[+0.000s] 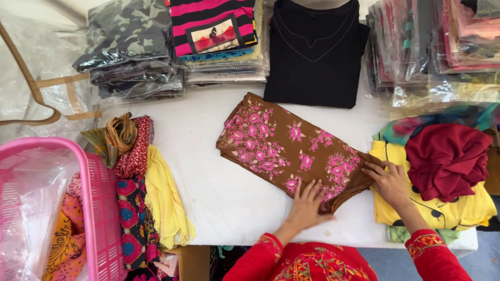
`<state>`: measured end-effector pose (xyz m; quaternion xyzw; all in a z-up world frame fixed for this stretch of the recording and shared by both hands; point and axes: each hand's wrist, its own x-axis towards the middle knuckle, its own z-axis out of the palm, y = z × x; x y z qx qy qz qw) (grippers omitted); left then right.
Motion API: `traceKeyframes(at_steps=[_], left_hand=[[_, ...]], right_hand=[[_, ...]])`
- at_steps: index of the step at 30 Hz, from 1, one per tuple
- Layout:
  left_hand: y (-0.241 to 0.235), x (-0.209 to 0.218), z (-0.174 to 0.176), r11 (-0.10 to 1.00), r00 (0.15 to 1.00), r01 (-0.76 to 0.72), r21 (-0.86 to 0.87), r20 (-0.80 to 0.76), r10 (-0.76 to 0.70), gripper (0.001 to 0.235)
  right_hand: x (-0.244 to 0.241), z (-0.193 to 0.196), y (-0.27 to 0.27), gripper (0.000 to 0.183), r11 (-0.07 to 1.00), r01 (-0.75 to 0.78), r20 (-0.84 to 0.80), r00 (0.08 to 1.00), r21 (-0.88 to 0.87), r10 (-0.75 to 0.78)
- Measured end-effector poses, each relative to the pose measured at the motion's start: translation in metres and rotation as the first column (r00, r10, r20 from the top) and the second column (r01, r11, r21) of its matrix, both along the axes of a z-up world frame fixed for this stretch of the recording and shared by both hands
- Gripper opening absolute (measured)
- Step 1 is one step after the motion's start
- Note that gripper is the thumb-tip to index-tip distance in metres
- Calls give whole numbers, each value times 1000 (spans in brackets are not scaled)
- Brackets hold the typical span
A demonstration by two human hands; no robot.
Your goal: The person folds a brown floral scarf on a white table, smoothing it out before folding it into a compact square. They then fold a red patterned scarf and a brown sheer scarf, stacking each neatly on the table.
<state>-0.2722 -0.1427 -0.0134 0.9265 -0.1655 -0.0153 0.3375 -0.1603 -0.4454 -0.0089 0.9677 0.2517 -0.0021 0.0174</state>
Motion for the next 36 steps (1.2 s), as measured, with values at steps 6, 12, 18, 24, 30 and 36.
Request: traceKeyframes(at_steps=[6,12,18,24,30,36], left_hand=[[-24,-20,2,998,995,13,-55,104,-8,62],[15,10,1,757,894,-429,-493,-115,433,39],[120,68,-14,156,523,-765,-625,-461,717,33],[194,95,-54,-76,455,-648,-757,-465,760,31],[174,84,-18,248,270,-837,-488,27,963,48],[122,76,-22,722,731,-679,132,216,648,68]], right_hand=[[46,75,35,45,997,-70,-94,993,-43,66],[136,78,89,23,924,-158,-265,929,349,259],[210,83,232,23,723,63,-511,749,688,422],[218,60,339,36,636,56,-361,860,770,360],[168,28,330,51,673,-116,-8,984,730,177],[141,-12,272,72,911,-305,-56,942,277,332]])
